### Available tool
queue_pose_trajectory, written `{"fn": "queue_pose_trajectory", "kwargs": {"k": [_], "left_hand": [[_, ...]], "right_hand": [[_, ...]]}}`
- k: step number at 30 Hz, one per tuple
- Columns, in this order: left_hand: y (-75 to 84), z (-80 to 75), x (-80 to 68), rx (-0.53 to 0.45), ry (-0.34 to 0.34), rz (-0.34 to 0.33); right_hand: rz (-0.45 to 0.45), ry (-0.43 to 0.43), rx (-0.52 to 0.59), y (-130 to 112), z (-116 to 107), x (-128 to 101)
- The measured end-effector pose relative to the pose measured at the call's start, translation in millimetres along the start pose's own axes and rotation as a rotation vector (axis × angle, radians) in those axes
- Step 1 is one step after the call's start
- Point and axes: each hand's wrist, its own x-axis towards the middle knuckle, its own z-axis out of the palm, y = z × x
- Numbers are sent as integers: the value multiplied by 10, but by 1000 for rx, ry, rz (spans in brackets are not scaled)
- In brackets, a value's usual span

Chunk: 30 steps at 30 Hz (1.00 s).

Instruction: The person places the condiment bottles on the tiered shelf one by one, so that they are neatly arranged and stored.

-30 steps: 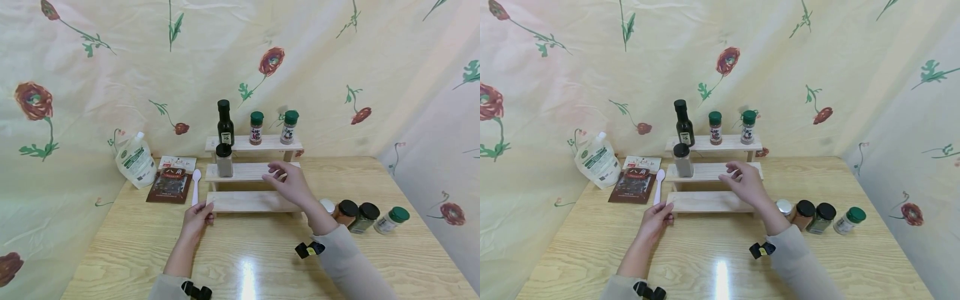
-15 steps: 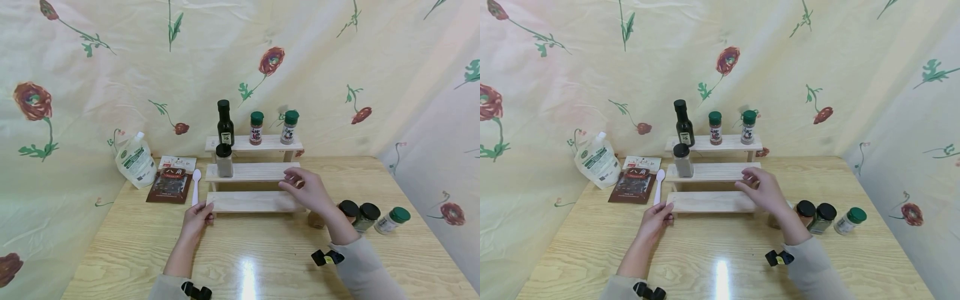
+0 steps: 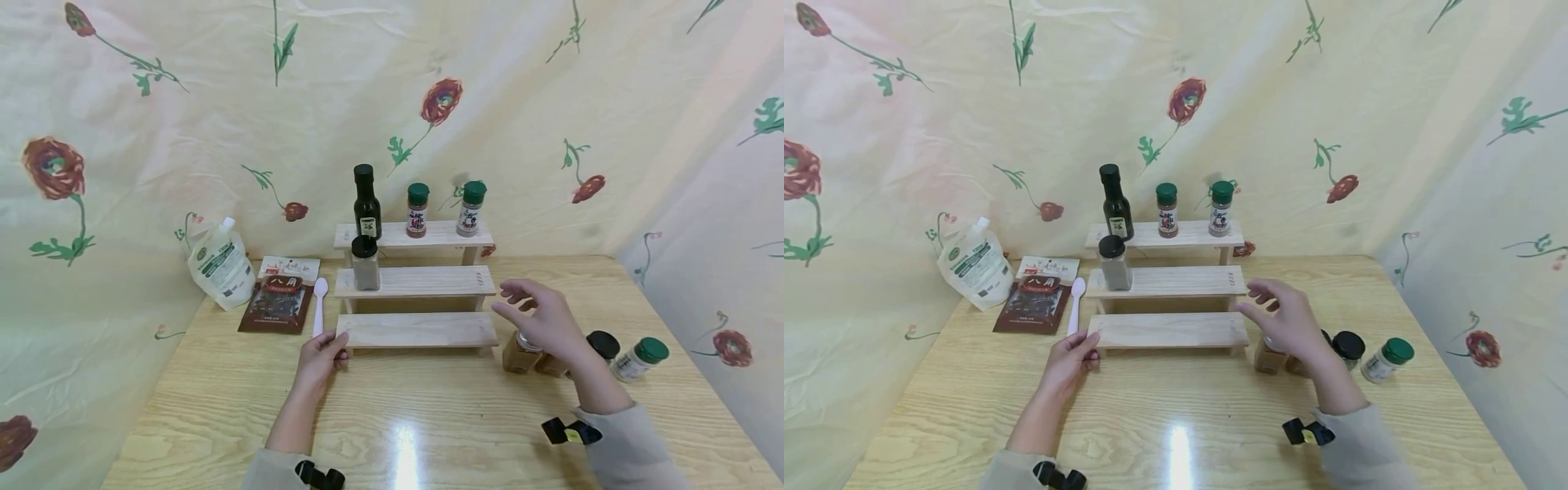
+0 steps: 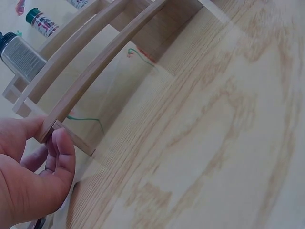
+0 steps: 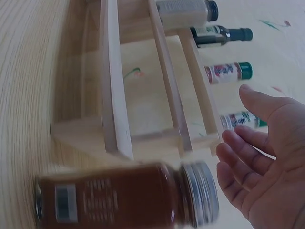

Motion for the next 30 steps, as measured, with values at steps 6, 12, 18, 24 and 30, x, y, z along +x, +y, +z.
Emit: {"fn": "queue_pose_trajectory", "kwargs": {"k": [6,12,18,24,30], "left_hand": [[4,4,-5,10,-5,-2],[11,2,-21,9,-3,0],[8,-1,-18,19,1,0],[8,-8,-18,36,11,5],[38,25,-29,63,13,16]], "right_hand": [[2,19,-49,118,-141,-95],[-10,-7,-95,220,-212,-179],[-59,-46,-143,287,-253,-256],[-78,-110,-155,368,-273,-329],[-78,-159,-171,424,-286,-364]]}}
